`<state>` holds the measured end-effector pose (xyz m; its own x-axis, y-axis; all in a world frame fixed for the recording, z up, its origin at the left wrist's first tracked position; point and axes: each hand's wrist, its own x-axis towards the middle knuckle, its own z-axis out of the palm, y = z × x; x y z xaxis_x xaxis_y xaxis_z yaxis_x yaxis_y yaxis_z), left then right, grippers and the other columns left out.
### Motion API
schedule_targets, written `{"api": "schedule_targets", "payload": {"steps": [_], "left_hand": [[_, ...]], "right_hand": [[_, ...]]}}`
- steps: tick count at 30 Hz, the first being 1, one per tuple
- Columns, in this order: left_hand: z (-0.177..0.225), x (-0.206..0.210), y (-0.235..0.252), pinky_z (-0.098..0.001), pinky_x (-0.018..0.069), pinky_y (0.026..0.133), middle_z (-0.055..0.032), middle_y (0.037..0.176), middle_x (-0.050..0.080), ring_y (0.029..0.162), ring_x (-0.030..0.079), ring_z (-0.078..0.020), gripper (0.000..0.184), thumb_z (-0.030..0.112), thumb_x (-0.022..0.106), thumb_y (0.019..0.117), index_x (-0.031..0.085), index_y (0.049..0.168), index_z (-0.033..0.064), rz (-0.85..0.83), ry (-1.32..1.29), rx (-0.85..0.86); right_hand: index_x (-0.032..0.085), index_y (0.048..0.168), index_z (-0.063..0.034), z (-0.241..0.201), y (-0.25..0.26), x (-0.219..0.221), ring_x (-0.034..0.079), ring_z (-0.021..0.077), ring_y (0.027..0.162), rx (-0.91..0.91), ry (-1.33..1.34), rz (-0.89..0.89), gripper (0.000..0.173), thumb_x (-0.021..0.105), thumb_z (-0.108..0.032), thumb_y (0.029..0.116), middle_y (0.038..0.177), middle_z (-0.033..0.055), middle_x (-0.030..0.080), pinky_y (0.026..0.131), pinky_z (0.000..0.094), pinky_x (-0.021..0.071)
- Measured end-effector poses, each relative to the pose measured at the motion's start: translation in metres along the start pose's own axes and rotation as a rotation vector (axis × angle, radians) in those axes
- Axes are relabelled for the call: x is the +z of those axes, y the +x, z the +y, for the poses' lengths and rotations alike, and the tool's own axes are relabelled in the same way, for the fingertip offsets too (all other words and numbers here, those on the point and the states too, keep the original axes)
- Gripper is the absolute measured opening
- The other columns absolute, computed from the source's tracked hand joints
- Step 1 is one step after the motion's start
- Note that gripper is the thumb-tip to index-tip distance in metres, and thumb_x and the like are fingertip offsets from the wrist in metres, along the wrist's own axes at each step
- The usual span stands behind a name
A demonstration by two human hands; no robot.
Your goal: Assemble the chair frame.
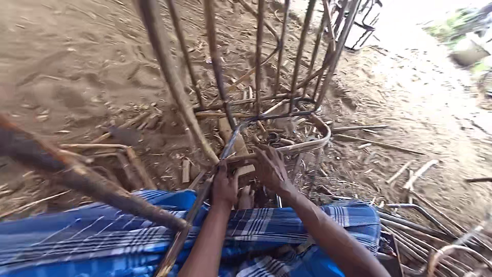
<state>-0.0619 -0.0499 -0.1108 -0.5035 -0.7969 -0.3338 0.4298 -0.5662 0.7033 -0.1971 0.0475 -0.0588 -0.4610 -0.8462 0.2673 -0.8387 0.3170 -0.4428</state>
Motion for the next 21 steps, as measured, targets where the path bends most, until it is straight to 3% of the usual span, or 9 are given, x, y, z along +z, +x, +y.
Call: {"api": "schedule_targets", "payload": {"steps": [3, 5, 7, 11, 14, 18, 21], "left_hand": [[-0.002, 0.006, -0.009, -0.0411, 0.0529, 0.106, -0.0077, 0.137, 0.061, 0.125, 0.062, -0.02, 0.043, 0.033, 0.047, 0.1106, 0.044, 0.147, 0.0098, 0.13, -0.113, -0.029], [-0.003, 0.012, -0.012, -0.0427, 0.0506, 0.109, -0.0064, 0.141, 0.059, 0.129, 0.059, -0.0202, 0.044, 0.034, 0.049, 0.1098, 0.044, 0.148, 0.0125, 0.145, -0.124, -0.024], [-0.003, 0.019, -0.013, -0.0459, 0.0492, 0.11, -0.0065, 0.145, 0.056, 0.132, 0.057, -0.0217, 0.048, 0.039, 0.048, 0.1095, 0.042, 0.15, 0.0148, 0.164, -0.144, -0.015], [0.009, 0.031, -0.017, -0.0504, 0.0469, 0.113, -0.0105, 0.15, 0.053, 0.135, 0.056, -0.0279, 0.075, 0.067, 0.042, 0.1018, 0.036, 0.156, 0.0159, 0.151, -0.134, -0.042], [0.026, 0.049, -0.021, -0.0514, 0.0452, 0.115, -0.0119, 0.153, 0.051, 0.139, 0.053, -0.0297, 0.09, 0.081, 0.034, 0.095, 0.035, 0.158, 0.0159, 0.143, -0.06, -0.029], [0.054, 0.066, -0.02, -0.0511, 0.0464, 0.114, -0.0165, 0.154, 0.049, 0.139, 0.053, -0.0322, 0.087, 0.075, 0.031, 0.1, 0.03, 0.159, 0.0106, 0.109, -0.005, 0.024], [0.074, 0.064, -0.006, -0.0513, 0.0444, 0.117, -0.0169, 0.154, 0.05, 0.14, 0.052, -0.032, 0.088, 0.075, 0.034, 0.0993, 0.032, 0.158, 0.0093, 0.044, -0.054, 0.079]], "right_hand": [[0.068, 0.128, -0.0157, 0.078, -0.055, -0.041, 0.066, 0.0319, 0.114, 0.453, -0.031, -0.032, 0.032, 0.056, -0.032, 0.104, 0.127, 0.0124, 0.067, 0.094, 0.0569, 0.0552], [0.068, 0.123, -0.0088, 0.153, -0.09, -0.05, 0.069, 0.0418, 0.101, 0.825, 0.056, -0.152, 0.035, 0.057, -0.036, 0.1035, 0.113, 0.0208, 0.07, 0.086, 0.0676, 0.0533], [0.071, 0.12, -0.0078, 0.195, -0.112, -0.041, 0.069, 0.0465, 0.1, 0.989, 0.07, -0.191, 0.038, 0.058, -0.038, 0.1008, 0.109, 0.0243, 0.072, 0.085, 0.0722, 0.0512], [0.073, 0.112, -0.0109, 0.155, -0.1, -0.001, 0.07, 0.0392, 0.096, 0.726, 0.142, -0.37, 0.032, 0.062, -0.038, 0.0999, 0.102, 0.0186, 0.073, 0.084, 0.0664, 0.0547], [0.069, 0.119, -0.0114, 0.116, -0.085, 0.042, 0.069, 0.038, 0.105, 0.566, 0.108, -0.555, 0.035, 0.06, -0.039, 0.0998, 0.114, 0.0174, 0.071, 0.088, 0.0636, 0.0544], [0.068, 0.12, -0.0059, 0.09, -0.054, 0.081, 0.067, 0.0404, 0.109, 0.619, 0.075, -0.526, 0.047, 0.054, -0.047, 0.1022, 0.115, 0.0222, 0.069, 0.09, 0.0623, 0.0542], [0.069, 0.117, -0.0044, 0.077, -0.037, 0.095, 0.068, 0.0416, 0.107, 0.691, -0.048, -0.536, 0.044, 0.054, -0.043, 0.1011, 0.114, 0.0223, 0.07, 0.086, 0.0638, 0.0541]]}}
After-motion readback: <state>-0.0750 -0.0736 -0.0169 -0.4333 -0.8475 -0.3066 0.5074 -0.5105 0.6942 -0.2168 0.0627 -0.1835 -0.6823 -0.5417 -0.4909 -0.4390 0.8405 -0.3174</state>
